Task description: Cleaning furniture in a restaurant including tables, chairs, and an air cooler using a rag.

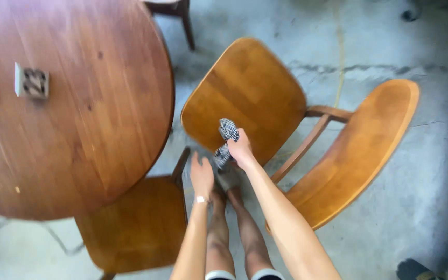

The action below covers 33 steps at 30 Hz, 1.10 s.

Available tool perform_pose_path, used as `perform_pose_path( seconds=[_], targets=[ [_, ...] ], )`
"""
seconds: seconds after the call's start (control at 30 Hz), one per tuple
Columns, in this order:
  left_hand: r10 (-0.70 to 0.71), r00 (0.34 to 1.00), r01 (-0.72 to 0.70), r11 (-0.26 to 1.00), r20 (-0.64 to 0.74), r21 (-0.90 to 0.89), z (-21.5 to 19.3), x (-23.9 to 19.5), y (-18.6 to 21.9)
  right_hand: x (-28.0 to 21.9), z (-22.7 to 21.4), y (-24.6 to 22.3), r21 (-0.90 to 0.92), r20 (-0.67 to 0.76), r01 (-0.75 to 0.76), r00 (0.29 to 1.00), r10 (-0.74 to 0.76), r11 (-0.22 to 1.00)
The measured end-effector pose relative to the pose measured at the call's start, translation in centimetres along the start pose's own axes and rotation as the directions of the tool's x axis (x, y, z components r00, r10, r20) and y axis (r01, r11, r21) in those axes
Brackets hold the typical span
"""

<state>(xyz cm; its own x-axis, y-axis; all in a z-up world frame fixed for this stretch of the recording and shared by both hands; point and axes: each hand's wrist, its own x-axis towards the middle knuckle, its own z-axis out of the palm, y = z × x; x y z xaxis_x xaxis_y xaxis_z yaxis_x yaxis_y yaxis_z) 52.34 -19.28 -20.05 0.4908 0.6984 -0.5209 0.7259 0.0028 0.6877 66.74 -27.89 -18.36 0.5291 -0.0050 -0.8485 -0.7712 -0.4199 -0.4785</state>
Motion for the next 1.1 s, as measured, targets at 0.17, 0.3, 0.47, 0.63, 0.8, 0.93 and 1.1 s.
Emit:
perform_pose_path(
  seconds=[0.17, 0.3, 0.47, 0.63, 0.8, 0.93, 1.1],
  targets=[
    [0.253, 0.903, -0.228, 0.967, 0.347, -0.114, 2.1, -8.8, 11.1, -13.8, -13.1, -14.6, -0.869, 0.091, 0.451, 0.549, -0.831, 0.202],
    [0.21, 0.672, -0.247, 0.968, 0.71, -0.051, 3.5, -17.6, 20.9, -14.4, -26.1, -17.6, -0.985, 0.168, 0.081, 0.619, -0.767, -0.151],
    [0.027, 0.543, -0.579, 0.736, 0.839, 0.351, 4.3, -22.3, 22.7, -15.9, -27.9, -10.4, -0.914, 0.094, -0.236, 0.669, -0.738, -0.33],
    [0.213, 0.532, -0.692, 0.666, 0.819, 0.277, 4.9, -20.6, 16.6, -21.9, -23.7, -3.5, -0.976, 0.212, 0.13, 0.761, -0.613, -0.176],
    [0.246, 0.561, -0.681, 0.681, 0.791, 0.271, 2.1, -20.1, 16.1, -18.6, -29.0, -7.7, -0.943, 0.315, 0.284, 0.605, -0.731, -0.172],
    [0.282, 0.6, -0.677, 0.677, 0.749, 0.288, 0.2, -20.3, 13.9, -13.9, -30.7, -11.2, -0.993, 0.075, -0.036, 0.528, -0.846, -0.11],
    [0.414, 0.587, -0.699, 0.692, 0.696, 0.178, -1.2, -19.2, 10.2, -16.3, -24.6, -7.3, -0.929, 0.125, -0.168, 0.696, -0.707, -0.33]
  ],
)
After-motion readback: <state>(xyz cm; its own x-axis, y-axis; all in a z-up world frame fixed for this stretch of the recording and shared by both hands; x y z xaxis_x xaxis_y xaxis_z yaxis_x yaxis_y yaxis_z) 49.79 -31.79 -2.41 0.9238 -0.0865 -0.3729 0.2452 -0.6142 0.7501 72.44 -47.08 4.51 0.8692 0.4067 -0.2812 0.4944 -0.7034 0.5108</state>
